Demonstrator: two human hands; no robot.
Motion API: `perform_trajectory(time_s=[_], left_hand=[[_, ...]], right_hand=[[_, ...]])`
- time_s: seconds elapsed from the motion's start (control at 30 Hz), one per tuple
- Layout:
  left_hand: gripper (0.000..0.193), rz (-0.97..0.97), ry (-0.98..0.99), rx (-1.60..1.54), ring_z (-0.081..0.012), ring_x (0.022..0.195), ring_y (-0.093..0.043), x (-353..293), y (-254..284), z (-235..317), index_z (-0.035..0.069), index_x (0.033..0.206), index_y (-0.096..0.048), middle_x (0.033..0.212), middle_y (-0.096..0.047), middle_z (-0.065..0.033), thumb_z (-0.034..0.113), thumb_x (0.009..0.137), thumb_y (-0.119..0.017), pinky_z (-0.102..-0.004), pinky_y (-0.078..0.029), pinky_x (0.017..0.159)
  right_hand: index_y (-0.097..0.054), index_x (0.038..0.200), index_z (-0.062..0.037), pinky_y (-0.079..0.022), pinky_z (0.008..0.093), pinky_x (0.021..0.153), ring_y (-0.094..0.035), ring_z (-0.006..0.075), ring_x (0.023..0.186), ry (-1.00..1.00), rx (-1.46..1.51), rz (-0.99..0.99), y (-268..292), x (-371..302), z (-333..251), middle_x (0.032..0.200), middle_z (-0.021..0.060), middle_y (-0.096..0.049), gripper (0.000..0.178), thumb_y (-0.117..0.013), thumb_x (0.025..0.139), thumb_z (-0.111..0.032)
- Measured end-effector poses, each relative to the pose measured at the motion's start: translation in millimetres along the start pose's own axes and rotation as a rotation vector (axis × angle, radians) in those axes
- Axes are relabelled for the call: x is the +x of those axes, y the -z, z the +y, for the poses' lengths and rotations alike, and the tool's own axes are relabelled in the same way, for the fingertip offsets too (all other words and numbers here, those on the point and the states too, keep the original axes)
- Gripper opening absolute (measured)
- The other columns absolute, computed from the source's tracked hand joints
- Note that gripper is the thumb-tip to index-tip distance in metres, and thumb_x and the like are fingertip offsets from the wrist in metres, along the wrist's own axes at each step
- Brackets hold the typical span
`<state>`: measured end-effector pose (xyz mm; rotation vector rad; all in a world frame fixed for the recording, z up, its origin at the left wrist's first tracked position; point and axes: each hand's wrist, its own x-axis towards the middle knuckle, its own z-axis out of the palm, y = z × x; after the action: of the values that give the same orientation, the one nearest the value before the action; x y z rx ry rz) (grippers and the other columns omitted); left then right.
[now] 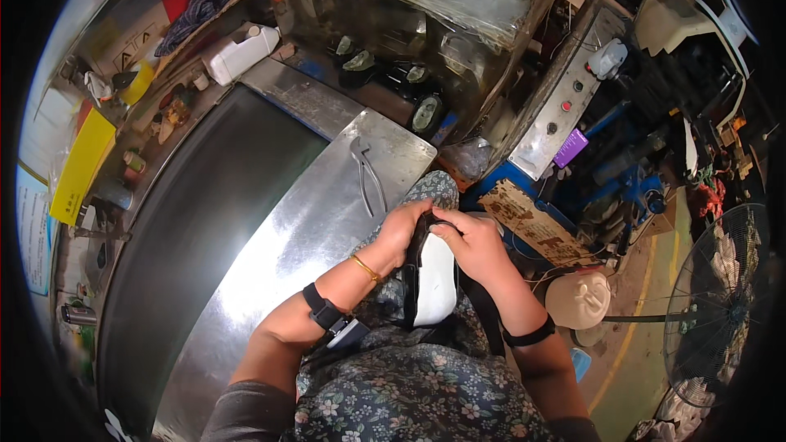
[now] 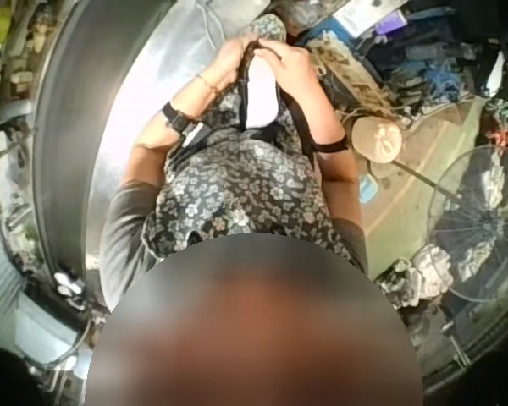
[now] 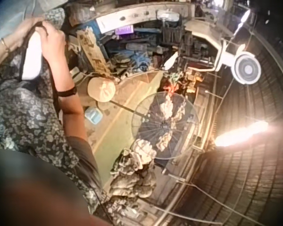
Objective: Operate a toe-lasting machine to shape shoes in a manufacturing facility.
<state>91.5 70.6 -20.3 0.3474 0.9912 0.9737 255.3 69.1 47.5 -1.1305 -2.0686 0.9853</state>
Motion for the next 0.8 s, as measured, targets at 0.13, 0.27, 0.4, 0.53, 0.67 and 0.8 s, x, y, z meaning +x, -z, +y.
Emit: perform_trajectory(time_s=[0.13,0.27,0.4,0.53,0.67,0.8], left_hand=[[0.041,0.009,-1.003,0.86,-0.0307,0.119,-0.054,-14.0,-0.3,-11.1,-0.001,0.123,-0.056,0.121,-0.059,-0.016,0.029,0.096,-0.058,-0.0361,-0.04,0.104],[0.042,-0.012,-0.963,1.067,-0.0369,0.111,-0.056,-29.0,7.7,5.8,0.003,0.119,-0.056,0.117,-0.059,-0.0186,0.017,0.082,-0.071,-0.0404,-0.044,0.097],[0.038,-0.091,-0.445,0.587,-0.0153,0.105,-0.056,-16.9,19.1,19.4,0.006,0.125,-0.053,0.114,-0.059,-0.0057,0.012,0.09,-0.066,-0.0303,-0.046,0.091],[0.041,-0.093,-0.404,0.438,-0.0106,0.098,-0.056,-24.5,39.2,-8.0,0.008,0.126,-0.052,0.108,-0.059,-0.002,0.008,0.088,-0.069,-0.0254,-0.048,0.085],[0.042,-0.085,-0.332,0.29,-0.0102,0.095,-0.056,-29.6,35.5,-10.8,0.008,0.124,-0.051,0.105,-0.059,-0.001,0.005,0.086,-0.07,-0.0238,-0.047,0.083],[0.044,-0.091,-0.336,0.405,-0.0075,0.085,-0.055,-23.2,38.6,-12.8,0.008,0.124,-0.051,0.102,-0.06,0.0002,0.004,0.085,-0.07,-0.021,-0.046,0.071]], right_hand=[[-0.054,0.129,-0.0005,-0.049,0.031,0.088,-0.066,0.0205,0.101,-0.157,0.278,0.15,-29.2,-20.3,37.2,0.111,0.02,-0.067,0.041,-0.061,0.092,-0.016],[-0.053,0.13,0.0031,-0.047,0.0317,0.09,-0.062,0.017,0.105,-0.381,0.379,0.239,-79.5,-107.3,67.4,0.111,0.0201,-0.065,0.039,-0.056,0.096,-0.016],[-0.064,0.106,0.003,-0.043,0.0226,0.064,-0.046,0.0037,0.072,-0.349,0.351,0.065,-36.3,-68.5,47.6,0.071,0.0011,-0.055,0.023,-0.055,0.098,-0.016],[-0.065,0.115,0.0032,-0.047,0.027,0.077,-0.056,0.0096,0.085,-0.798,1.075,-0.017,-35.0,-62.6,81.2,0.095,0.0044,-0.065,0.059,-0.045,0.1,-0.051],[-0.064,0.113,0.0013,-0.049,0.0318,0.084,-0.062,0.0178,0.089,-0.977,0.788,-0.147,-84.0,-55.7,75.1,0.099,0.0095,-0.067,0.071,-0.03,0.1,-0.06],[-0.058,0.117,0.01,-0.046,0.0367,0.09,-0.064,0.0286,0.097,-0.732,0.479,-0.204,-77.4,-58.7,73.1,0.097,0.0235,-0.067,0.074,-0.026,0.102,-0.056]])
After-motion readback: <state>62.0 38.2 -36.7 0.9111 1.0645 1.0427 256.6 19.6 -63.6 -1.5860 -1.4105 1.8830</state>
